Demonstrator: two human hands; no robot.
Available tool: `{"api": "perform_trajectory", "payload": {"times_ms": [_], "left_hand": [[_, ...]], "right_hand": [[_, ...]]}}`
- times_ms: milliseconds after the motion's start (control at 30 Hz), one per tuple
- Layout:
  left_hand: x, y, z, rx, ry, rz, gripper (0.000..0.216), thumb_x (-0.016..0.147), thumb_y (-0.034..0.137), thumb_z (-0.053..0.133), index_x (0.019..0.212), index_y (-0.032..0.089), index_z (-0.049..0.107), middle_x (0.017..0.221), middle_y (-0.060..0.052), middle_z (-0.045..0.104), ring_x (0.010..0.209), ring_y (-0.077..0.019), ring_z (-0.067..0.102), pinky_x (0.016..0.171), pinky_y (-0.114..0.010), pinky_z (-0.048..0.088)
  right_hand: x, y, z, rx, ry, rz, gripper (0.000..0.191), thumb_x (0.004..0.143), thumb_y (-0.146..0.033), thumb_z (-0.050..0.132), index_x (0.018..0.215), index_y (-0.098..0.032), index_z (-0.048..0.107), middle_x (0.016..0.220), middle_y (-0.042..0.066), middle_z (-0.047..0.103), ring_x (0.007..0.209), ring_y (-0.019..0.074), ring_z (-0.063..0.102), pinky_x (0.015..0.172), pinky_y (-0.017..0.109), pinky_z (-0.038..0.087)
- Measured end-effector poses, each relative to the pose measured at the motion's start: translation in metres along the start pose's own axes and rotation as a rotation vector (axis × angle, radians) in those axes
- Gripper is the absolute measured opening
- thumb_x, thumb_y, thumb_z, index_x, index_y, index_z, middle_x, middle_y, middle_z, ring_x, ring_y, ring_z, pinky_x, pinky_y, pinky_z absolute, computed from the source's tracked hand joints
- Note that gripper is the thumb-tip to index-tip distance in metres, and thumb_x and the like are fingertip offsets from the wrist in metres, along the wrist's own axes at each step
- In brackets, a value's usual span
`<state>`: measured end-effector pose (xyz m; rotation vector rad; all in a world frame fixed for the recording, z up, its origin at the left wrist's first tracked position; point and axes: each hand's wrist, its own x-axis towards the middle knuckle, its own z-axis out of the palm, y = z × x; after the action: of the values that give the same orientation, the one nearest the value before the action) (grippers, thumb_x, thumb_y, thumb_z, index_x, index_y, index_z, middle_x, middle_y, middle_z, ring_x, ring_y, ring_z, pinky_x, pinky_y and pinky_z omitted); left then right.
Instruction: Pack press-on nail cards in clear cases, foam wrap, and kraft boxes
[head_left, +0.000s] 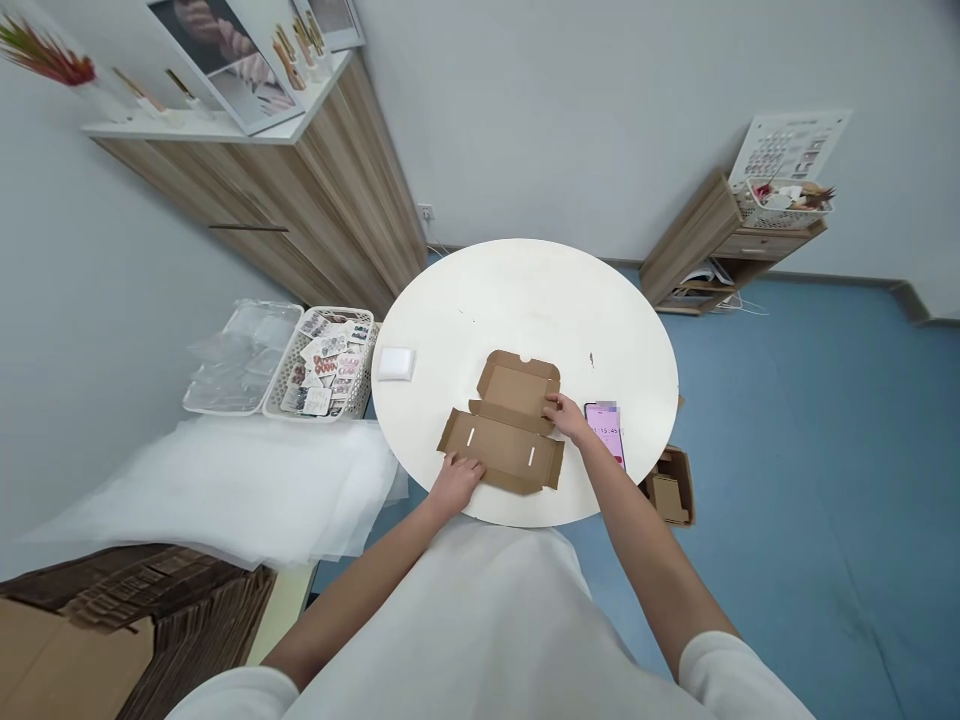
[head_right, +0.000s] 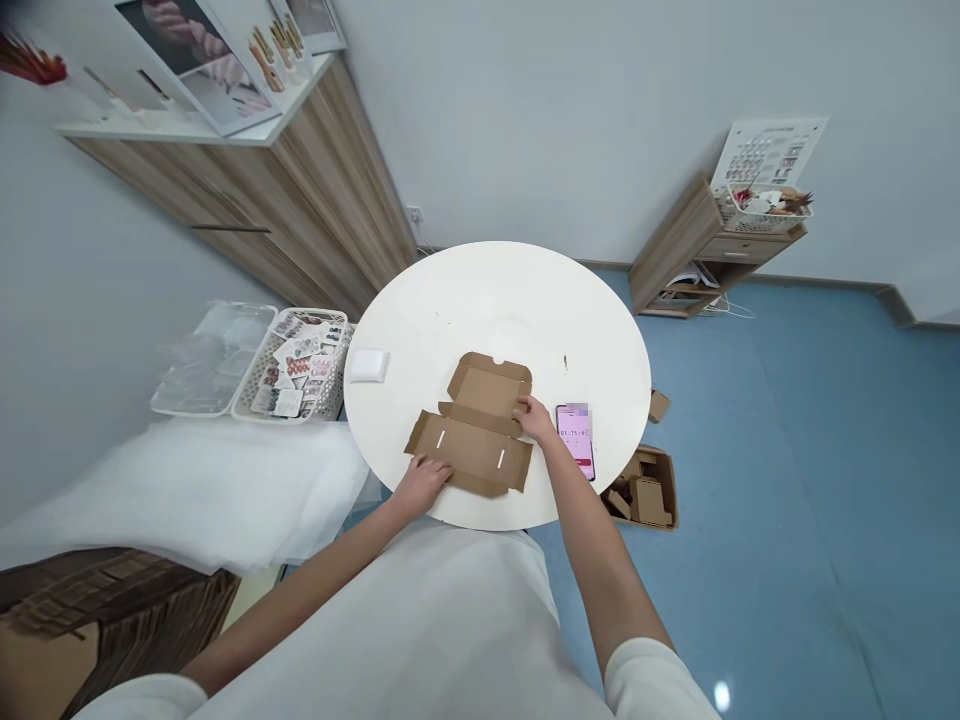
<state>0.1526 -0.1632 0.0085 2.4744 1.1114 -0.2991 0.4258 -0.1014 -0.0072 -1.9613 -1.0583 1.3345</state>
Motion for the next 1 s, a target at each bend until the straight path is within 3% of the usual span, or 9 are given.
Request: {"api": "perform_trajectory", "payload": {"times_ms": [133, 333, 633, 800, 900, 1000], "left_hand": [[0.001, 0.002, 0.001, 0.025, 0.033, 0.009, 0.034, 0.077, 0.012, 0.044, 0.109, 0.023, 0.048, 0.109, -0.005, 0.055, 0.098, -0.0198, 0.049, 0.094, -0.041, 0.021], [0.007, 0.0, 0.001, 0.079, 0.09, 0.063, 0.037, 0.076, 0.0, 0.033, 0.096, 0.022, 0.056, 0.087, -0.004, 0.06, 0.087, -0.0166, 0.053, 0.094, -0.037, 0.021], [0.008, 0.001, 0.006, -0.023, 0.051, 0.061, 0.028, 0.08, 0.009, 0.037, 0.093, 0.024, 0.057, 0.081, -0.002, 0.061, 0.08, -0.0152, 0.056, 0.095, -0.037, 0.022], [0.013, 0.002, 0.003, -0.042, 0.064, 0.02, 0.032, 0.079, 0.014, 0.043, 0.11, 0.022, 0.045, 0.109, -0.006, 0.053, 0.096, -0.0172, 0.053, 0.088, -0.034, 0.034], [0.018, 0.002, -0.004, -0.035, 0.104, -0.031, 0.058, 0.07, 0.018, 0.057, 0.123, 0.019, 0.033, 0.133, -0.013, 0.033, 0.115, -0.0236, 0.041, 0.084, -0.033, 0.039], [0.023, 0.004, -0.013, 0.01, 0.134, -0.088, 0.086, 0.058, 0.023, 0.07, 0.131, 0.019, 0.023, 0.143, -0.016, 0.013, 0.124, -0.031, 0.027, 0.09, -0.039, 0.035]], "right_hand": [[0.008, 0.002, 0.008, 0.079, 0.042, 0.016, 0.035, 0.073, -0.012, 0.045, 0.107, -0.017, 0.052, 0.101, 0.006, 0.061, 0.074, 0.0114, 0.061, 0.07, 0.026, 0.052], [0.001, 0.001, 0.009, 0.094, 0.058, 0.005, 0.037, 0.071, -0.008, 0.04, 0.105, -0.016, 0.053, 0.114, 0.008, 0.055, 0.07, 0.0112, 0.062, 0.069, 0.028, 0.053], [-0.023, -0.003, 0.012, 0.058, 0.031, -0.087, 0.039, 0.073, -0.01, 0.035, 0.107, -0.019, 0.052, 0.117, 0.006, 0.053, 0.075, 0.0113, 0.062, 0.073, 0.028, 0.052], [-0.026, -0.001, 0.015, -0.023, 0.031, -0.087, 0.041, 0.072, -0.01, 0.034, 0.105, -0.021, 0.053, 0.115, 0.003, 0.054, 0.075, 0.0122, 0.062, 0.071, 0.029, 0.051], [-0.026, -0.003, 0.014, -0.046, 0.033, -0.089, 0.041, 0.07, -0.008, 0.034, 0.104, -0.021, 0.054, 0.115, 0.003, 0.053, 0.078, 0.0122, 0.062, 0.072, 0.028, 0.051], [-0.027, -0.006, 0.012, -0.042, 0.007, -0.098, 0.042, 0.069, -0.006, 0.034, 0.103, -0.02, 0.054, 0.114, 0.003, 0.053, 0.084, 0.0127, 0.061, 0.073, 0.026, 0.051]]}}
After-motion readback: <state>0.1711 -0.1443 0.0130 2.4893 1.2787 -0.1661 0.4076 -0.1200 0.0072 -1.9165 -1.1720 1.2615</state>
